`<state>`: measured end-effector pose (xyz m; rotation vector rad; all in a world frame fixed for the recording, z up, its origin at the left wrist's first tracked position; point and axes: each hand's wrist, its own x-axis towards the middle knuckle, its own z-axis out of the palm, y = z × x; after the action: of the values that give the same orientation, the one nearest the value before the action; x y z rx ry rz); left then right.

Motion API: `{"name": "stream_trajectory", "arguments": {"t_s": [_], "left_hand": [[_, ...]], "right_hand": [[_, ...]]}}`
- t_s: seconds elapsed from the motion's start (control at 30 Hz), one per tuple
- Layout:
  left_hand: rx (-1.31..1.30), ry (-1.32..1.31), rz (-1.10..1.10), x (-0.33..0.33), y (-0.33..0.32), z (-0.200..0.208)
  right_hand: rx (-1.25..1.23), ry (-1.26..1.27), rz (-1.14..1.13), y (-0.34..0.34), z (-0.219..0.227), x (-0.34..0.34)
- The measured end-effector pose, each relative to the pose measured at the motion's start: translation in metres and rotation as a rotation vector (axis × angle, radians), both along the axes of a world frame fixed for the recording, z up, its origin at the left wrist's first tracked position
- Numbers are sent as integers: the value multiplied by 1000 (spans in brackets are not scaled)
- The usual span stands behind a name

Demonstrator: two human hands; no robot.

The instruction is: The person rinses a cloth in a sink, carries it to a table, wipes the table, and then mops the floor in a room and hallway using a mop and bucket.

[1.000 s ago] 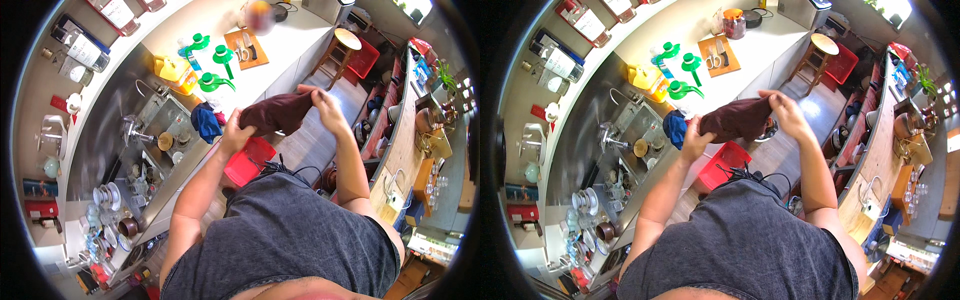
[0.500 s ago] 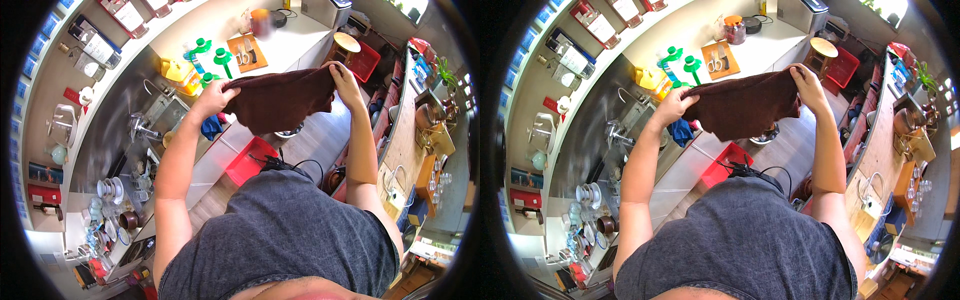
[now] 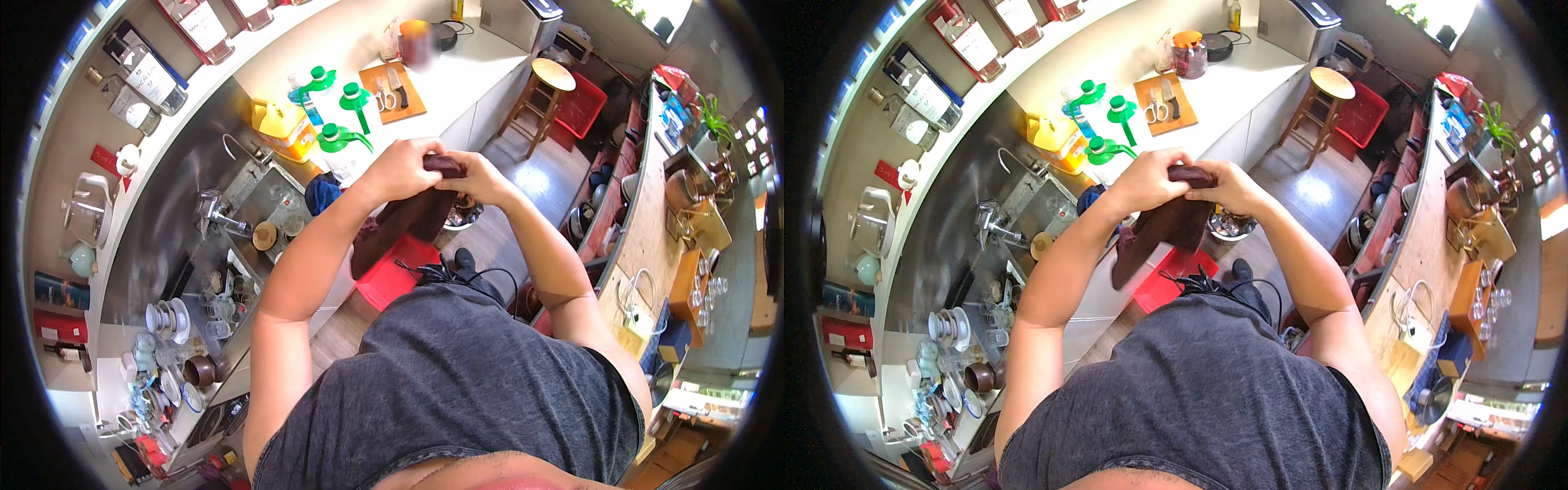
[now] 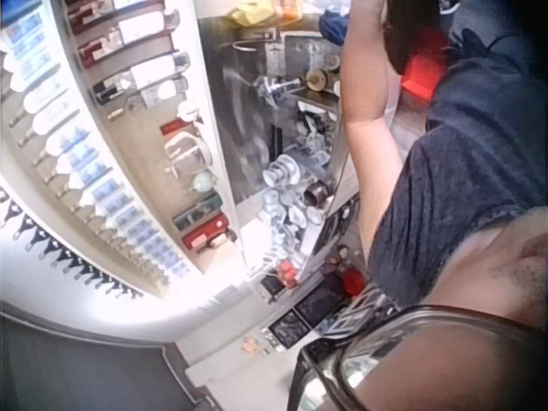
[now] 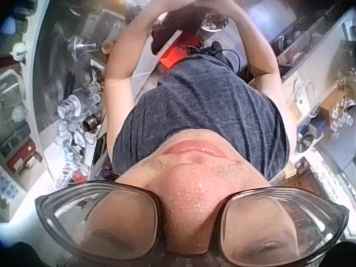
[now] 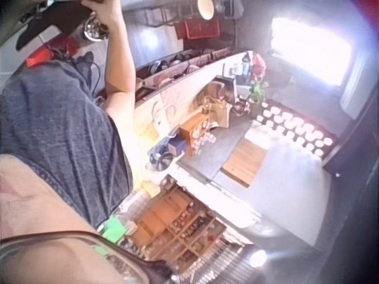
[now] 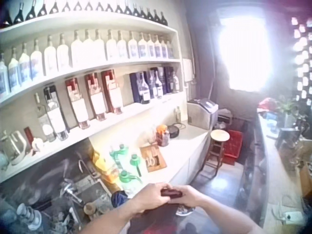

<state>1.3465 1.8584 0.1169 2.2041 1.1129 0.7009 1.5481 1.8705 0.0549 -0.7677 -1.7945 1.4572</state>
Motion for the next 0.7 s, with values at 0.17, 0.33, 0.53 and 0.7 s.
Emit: {"name": "stream_trajectory", "arguments": {"t_s": [0.17,0.33,0.53,0.7], "left_hand": [[-288,15,98,-21,30,-18],[-693,-246,64,-40,59,-70],[-501,-702,358,-23,16,-99],[-213,-394,760,-11,-77,-82]], "right_hand": [[41,-165,-23,45,7,26],[364,-238,48,106,23,32],[224,-82,261,158,27,18],[115,145,720,154,29,-61]]}}
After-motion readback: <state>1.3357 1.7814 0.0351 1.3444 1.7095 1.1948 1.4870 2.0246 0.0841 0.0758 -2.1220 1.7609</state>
